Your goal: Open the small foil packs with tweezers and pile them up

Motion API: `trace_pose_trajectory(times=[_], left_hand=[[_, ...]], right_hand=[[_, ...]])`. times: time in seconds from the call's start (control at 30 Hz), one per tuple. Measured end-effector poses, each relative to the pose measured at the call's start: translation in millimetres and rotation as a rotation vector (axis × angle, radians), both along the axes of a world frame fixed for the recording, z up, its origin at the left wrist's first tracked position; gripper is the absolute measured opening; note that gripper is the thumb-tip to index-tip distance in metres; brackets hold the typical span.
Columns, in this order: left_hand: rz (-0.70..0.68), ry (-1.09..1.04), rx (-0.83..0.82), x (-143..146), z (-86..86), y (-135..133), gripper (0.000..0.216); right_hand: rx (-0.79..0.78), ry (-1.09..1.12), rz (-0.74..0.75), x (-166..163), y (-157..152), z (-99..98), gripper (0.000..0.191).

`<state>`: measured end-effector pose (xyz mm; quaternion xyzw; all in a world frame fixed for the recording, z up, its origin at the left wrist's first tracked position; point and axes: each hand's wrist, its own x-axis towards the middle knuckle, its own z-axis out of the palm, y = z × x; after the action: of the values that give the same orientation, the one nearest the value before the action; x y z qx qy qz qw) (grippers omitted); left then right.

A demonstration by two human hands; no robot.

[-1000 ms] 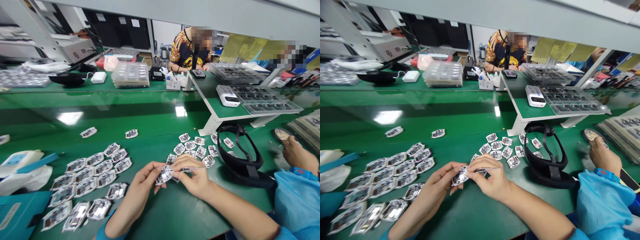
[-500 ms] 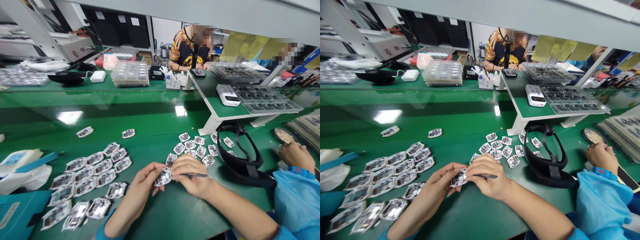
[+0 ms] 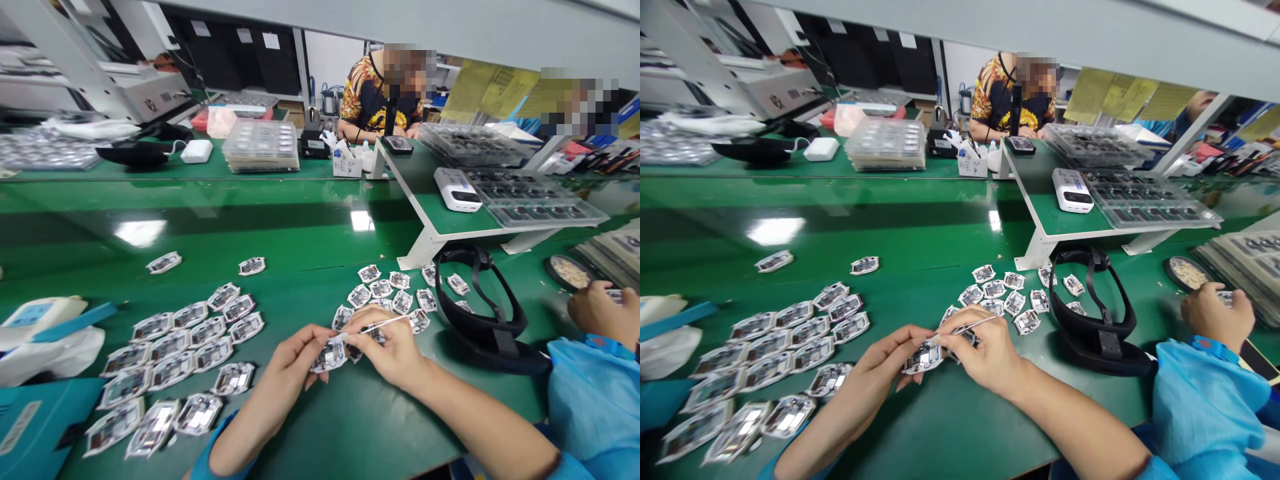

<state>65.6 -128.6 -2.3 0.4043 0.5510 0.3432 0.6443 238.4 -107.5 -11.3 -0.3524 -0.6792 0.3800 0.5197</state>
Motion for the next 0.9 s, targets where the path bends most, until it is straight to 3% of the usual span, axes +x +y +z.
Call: trace_pose_trajectory(times=[0.2,0.4,0.63,0.9], left_hand=[[0.02,-0.019,-0.045,3.0,-0.5,2.3,0.03],[0.028,-0.01,-0.045,2.5,-0.6,3.8,0.034],[0.034,-0.006,-0.061,2.5,-0.1,1.6,0.035],[0.08,-0.002,-0.061,6.4,3.0,2.5,0.033]], right_hand=[[-0.102,-0.037,0.031,0.3,-2.1,2.4,0.006],[-0.288,0.111,0.068,-1.1,-0.3,0.0,0.014],[-0.25,0.119,0.057,-3.4,-0.9,-3.7,0.01],[-0.086,-0.027,0.031,-0.7,-1.7,-1.9,0.005]])
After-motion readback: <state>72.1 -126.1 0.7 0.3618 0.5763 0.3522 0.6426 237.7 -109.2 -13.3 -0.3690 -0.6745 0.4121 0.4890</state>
